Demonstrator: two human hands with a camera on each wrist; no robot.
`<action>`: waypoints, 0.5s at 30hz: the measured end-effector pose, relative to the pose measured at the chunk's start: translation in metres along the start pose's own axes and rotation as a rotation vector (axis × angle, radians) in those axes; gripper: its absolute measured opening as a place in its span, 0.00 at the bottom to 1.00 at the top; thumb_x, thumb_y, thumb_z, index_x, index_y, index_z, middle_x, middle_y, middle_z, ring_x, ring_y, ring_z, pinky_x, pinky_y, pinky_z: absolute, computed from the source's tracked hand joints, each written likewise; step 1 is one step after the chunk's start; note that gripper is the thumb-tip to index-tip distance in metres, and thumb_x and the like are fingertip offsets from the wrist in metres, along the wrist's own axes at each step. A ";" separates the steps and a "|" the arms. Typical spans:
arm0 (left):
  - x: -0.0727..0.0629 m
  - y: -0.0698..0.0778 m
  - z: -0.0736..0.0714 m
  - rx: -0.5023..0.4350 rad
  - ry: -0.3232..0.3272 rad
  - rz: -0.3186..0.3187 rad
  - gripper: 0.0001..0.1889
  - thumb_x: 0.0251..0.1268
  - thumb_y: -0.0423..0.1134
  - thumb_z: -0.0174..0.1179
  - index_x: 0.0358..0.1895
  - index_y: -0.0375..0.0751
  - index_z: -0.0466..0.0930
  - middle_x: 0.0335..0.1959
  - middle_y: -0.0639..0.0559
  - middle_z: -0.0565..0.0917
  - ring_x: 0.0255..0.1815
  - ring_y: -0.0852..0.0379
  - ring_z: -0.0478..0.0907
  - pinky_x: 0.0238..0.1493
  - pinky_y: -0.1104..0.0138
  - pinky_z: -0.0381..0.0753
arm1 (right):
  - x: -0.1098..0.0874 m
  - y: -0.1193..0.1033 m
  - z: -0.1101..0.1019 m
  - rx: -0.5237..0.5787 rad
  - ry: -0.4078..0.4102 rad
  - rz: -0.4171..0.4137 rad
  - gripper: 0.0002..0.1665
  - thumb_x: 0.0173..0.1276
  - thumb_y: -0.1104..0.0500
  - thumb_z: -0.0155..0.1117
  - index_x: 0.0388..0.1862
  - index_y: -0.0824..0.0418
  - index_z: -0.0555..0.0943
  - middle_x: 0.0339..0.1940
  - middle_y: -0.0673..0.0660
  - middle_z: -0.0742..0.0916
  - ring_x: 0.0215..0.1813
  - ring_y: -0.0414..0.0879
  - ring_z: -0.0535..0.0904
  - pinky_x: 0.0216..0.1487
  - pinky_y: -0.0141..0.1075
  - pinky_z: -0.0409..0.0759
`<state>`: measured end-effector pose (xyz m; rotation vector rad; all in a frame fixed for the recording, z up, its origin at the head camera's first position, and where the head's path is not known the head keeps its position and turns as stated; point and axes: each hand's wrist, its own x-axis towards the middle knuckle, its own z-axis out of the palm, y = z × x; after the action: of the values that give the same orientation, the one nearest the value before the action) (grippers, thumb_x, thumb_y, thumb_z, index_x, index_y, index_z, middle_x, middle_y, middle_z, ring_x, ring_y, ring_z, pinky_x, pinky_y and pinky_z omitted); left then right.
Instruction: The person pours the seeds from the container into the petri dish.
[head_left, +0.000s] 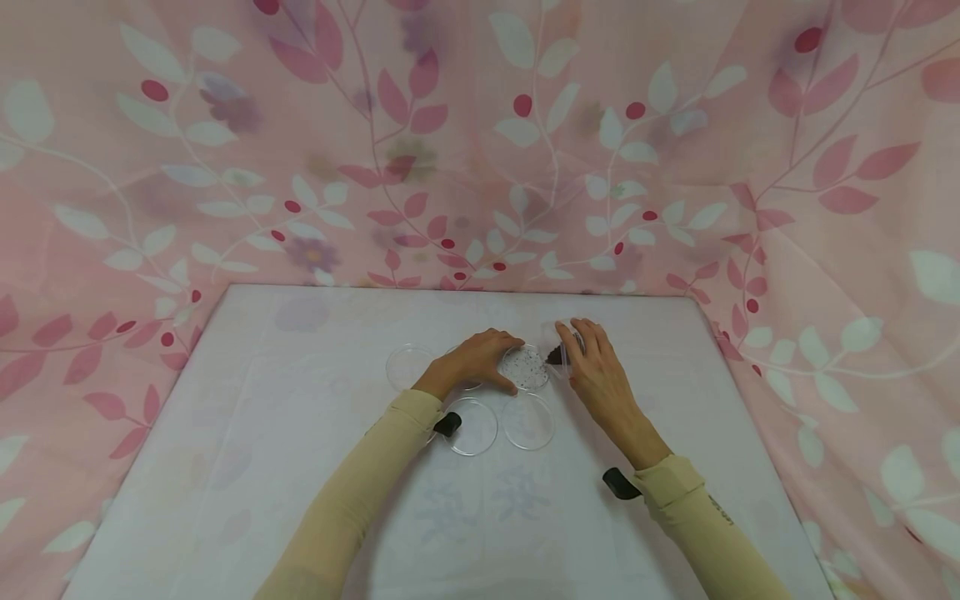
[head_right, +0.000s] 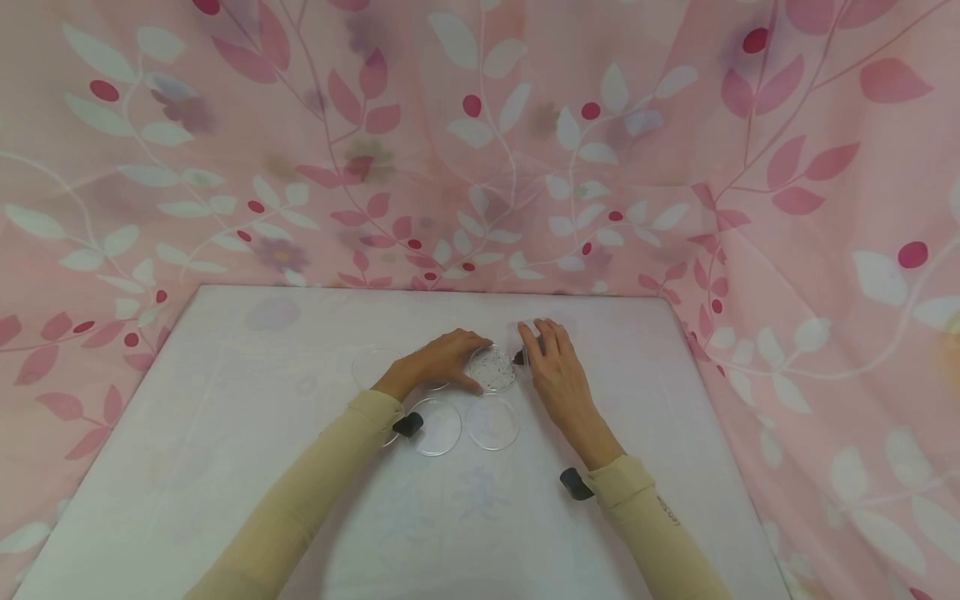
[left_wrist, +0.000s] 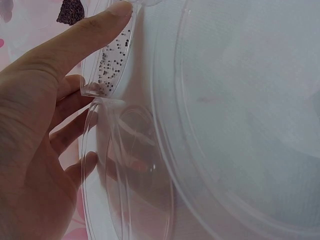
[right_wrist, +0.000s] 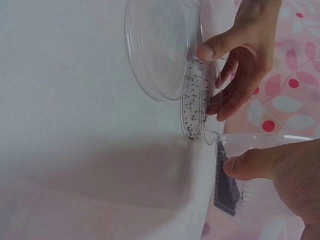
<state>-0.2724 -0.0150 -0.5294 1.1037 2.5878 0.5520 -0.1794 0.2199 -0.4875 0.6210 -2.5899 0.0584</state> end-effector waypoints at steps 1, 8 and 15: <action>0.000 0.000 0.000 -0.001 0.000 0.000 0.47 0.45 0.62 0.74 0.72 0.52 0.68 0.69 0.55 0.73 0.70 0.54 0.68 0.73 0.57 0.67 | 0.000 0.000 0.000 0.000 0.003 -0.002 0.60 0.35 0.68 0.84 0.72 0.64 0.66 0.66 0.69 0.73 0.69 0.63 0.67 0.73 0.50 0.67; 0.000 0.001 0.000 -0.016 -0.001 -0.006 0.47 0.46 0.62 0.74 0.72 0.52 0.68 0.69 0.55 0.73 0.71 0.54 0.67 0.74 0.57 0.65 | 0.000 0.001 0.002 -0.003 0.007 -0.007 0.59 0.37 0.69 0.83 0.72 0.63 0.66 0.66 0.69 0.73 0.69 0.63 0.67 0.73 0.50 0.67; -0.001 0.002 -0.001 -0.023 0.000 -0.002 0.47 0.45 0.61 0.75 0.71 0.51 0.68 0.69 0.54 0.74 0.70 0.53 0.68 0.73 0.57 0.66 | 0.000 0.000 0.001 0.003 -0.015 0.007 0.58 0.39 0.70 0.82 0.72 0.63 0.65 0.67 0.69 0.73 0.70 0.62 0.66 0.72 0.49 0.68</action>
<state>-0.2711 -0.0146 -0.5271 1.0942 2.5762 0.5799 -0.1796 0.2196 -0.4889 0.6156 -2.6068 0.0607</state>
